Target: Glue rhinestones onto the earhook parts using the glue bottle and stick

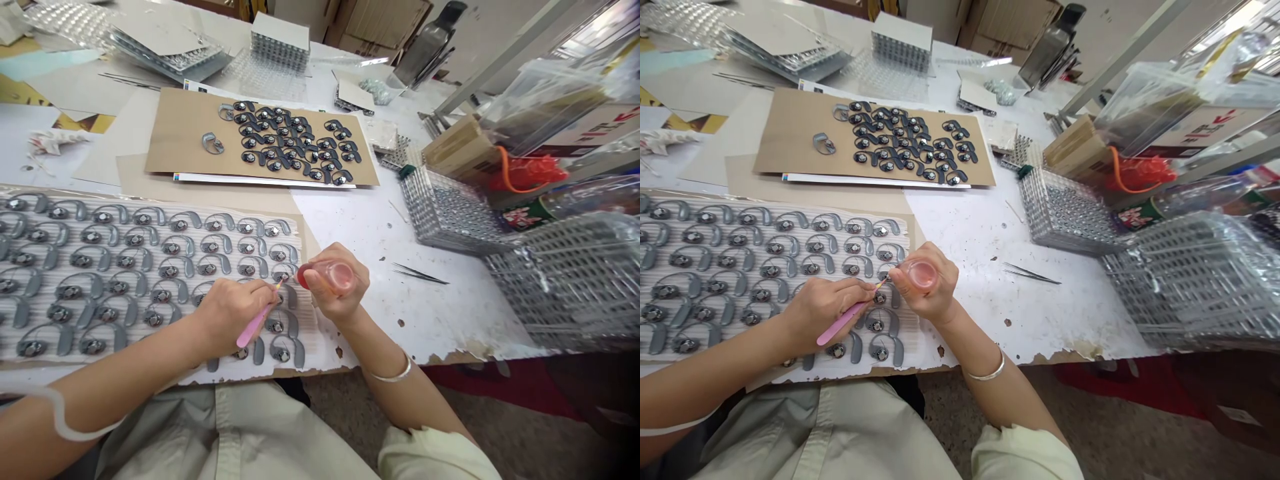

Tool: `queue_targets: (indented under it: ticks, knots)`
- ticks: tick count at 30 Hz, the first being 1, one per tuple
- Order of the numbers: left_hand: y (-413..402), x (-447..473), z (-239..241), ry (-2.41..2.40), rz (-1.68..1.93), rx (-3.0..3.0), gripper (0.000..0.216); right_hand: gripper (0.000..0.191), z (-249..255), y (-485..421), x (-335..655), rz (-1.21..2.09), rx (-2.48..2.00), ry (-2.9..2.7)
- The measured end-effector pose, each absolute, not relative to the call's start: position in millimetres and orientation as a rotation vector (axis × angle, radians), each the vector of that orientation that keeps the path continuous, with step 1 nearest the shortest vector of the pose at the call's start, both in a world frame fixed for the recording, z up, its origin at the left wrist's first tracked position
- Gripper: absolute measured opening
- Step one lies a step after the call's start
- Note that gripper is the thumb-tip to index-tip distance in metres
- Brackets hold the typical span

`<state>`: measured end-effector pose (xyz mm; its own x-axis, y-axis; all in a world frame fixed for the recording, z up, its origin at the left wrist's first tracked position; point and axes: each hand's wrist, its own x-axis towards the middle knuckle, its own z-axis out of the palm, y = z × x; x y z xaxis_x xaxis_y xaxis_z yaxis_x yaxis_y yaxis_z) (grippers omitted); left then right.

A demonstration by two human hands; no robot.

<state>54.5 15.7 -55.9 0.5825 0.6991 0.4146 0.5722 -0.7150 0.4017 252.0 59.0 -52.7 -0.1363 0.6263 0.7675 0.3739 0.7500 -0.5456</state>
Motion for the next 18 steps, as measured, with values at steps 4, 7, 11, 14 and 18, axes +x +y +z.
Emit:
queue_targets:
  ticks: [4, 7, 11, 14, 18]
  knots:
    - [17.8, 53.5, -55.7, 1.055, 0.828, 2.544, 0.014, 0.01, -52.7, 58.0, 251.6, 0.245, -0.778, -1.761]
    - [19.0, 53.1, -56.5, 1.049, 0.864, 2.499, 0.013, 0.011, -51.4, 57.5, 251.2, 0.245, -0.771, -1.762]
    - [20.2, 51.9, -55.8, 1.042, 0.845, 2.415, 0.014, 0.012, -50.2, 57.1, 251.2, 0.254, -0.783, -1.766]
    - [21.4, 50.5, -54.3, 1.032, 0.852, 2.348, 0.015, 0.013, -49.8, 57.0, 251.2, 0.253, -0.786, -1.769]
    - [23.1, 49.4, -54.8, 1.045, 0.851, 2.287, 0.014, 0.011, -50.0, 56.7, 250.9, 0.279, -0.771, -1.769]
